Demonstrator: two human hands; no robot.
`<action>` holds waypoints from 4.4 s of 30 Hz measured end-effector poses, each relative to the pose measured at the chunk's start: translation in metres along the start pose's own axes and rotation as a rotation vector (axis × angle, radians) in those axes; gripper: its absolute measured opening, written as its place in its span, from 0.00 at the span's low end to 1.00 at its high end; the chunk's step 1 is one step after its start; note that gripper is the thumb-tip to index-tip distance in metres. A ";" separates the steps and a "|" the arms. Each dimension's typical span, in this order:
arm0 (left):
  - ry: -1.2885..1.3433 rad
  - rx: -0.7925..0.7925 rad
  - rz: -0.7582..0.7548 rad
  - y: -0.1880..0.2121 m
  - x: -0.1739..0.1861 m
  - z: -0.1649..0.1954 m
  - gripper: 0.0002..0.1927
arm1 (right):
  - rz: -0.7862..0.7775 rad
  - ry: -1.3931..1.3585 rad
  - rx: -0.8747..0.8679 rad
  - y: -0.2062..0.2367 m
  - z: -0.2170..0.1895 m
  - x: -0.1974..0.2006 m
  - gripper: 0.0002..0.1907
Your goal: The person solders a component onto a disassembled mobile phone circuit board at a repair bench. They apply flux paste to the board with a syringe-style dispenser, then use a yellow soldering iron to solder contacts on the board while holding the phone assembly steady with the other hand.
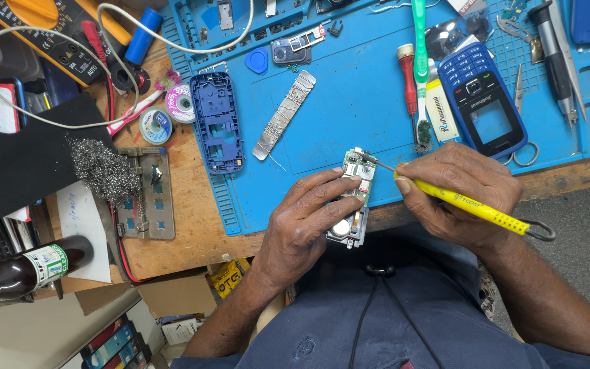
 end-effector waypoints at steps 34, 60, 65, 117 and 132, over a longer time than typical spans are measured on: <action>0.000 0.009 0.003 0.000 0.001 -0.001 0.20 | -0.009 0.008 0.008 0.000 0.002 -0.001 0.07; 0.006 -0.013 0.001 -0.001 0.001 0.002 0.20 | 0.015 0.005 0.003 0.002 0.001 0.001 0.06; 0.008 -0.006 0.003 0.000 0.000 0.001 0.19 | 0.015 0.007 0.006 0.002 0.001 0.001 0.06; 0.115 -0.003 0.035 -0.014 0.012 0.013 0.22 | 0.081 0.018 -0.067 -0.008 0.006 0.009 0.04; 0.065 -0.018 0.045 -0.012 0.007 0.009 0.19 | 0.042 -0.010 -0.053 -0.009 0.009 0.001 0.03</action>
Point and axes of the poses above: each hand's wrist, its own y-axis away from the middle knuckle, its own x-axis out of the back of the hand, z = x × y, the point moved 9 cm from there along -y, towards the middle knuckle, and after that the axes turned 13 degrees about y, right-handed, at the moved point
